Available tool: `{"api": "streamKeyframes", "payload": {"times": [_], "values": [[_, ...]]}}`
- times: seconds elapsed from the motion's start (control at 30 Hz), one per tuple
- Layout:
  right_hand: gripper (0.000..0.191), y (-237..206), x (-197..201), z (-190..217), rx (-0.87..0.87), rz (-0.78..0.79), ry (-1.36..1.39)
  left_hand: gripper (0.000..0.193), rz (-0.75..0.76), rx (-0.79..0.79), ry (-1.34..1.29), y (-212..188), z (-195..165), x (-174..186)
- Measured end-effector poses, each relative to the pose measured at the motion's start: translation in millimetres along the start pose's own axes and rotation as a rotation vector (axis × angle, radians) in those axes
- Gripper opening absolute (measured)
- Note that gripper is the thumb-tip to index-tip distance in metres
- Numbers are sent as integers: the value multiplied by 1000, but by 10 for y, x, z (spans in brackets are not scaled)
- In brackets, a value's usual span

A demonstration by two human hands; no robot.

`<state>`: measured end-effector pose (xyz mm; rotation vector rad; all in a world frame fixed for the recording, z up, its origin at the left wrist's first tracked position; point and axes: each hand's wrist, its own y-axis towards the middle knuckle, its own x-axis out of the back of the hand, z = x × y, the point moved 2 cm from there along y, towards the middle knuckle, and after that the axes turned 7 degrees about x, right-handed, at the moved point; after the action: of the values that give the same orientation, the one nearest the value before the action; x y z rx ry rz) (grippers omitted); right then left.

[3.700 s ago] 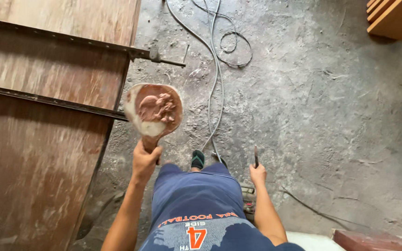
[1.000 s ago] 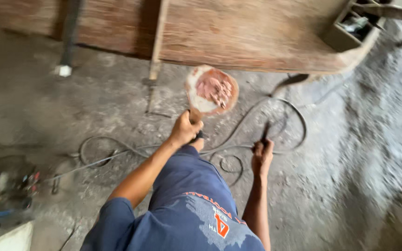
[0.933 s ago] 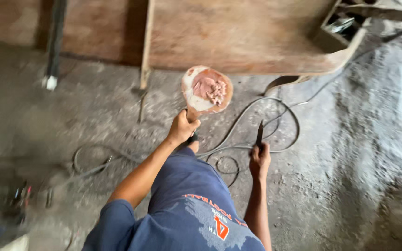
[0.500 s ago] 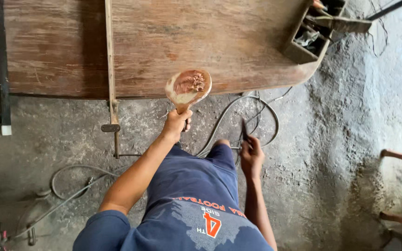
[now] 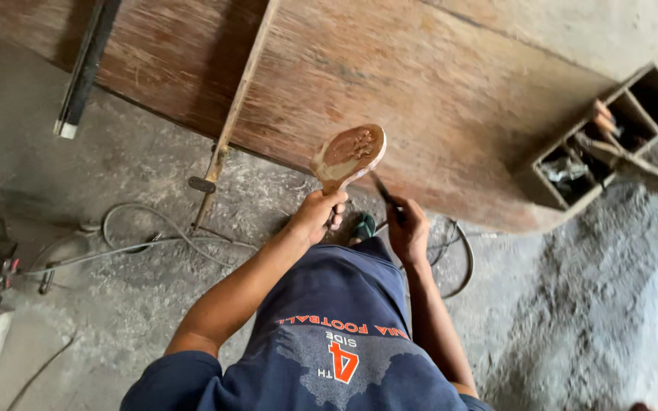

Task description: The person carves a small figurine mounted on a paddle-shaped board, using a small knife to shape and detail the sculpture while turning the board on a large wooden workbench. They then set the figurine aside, pick up a hammer, and hammer on the workbench while retrieving items from a wooden tool caddy.

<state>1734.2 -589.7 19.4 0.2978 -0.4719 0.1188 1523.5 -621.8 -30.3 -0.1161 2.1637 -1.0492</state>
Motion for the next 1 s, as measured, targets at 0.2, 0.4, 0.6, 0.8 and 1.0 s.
{"api": "streamKeyframes", "payload": {"times": [0.2,0.4,0.6,0.8,1.0], "values": [[17,383,179,-277,-29,112,-3,16,-41,-19,-121,126,-15,-374],[18,525,247,-421,45,176,-31,15,-163,-154,34,409,17,-364],[12,597,251,-750,38,147,-114,23,-571,-548,644,778,82,-32],[16,500,-48,-1042,32,178,-213,38,-414,-387,557,934,256,190],[15,363,-336,-1240,41,157,-204,35,-342,-113,572,972,326,379]]}}
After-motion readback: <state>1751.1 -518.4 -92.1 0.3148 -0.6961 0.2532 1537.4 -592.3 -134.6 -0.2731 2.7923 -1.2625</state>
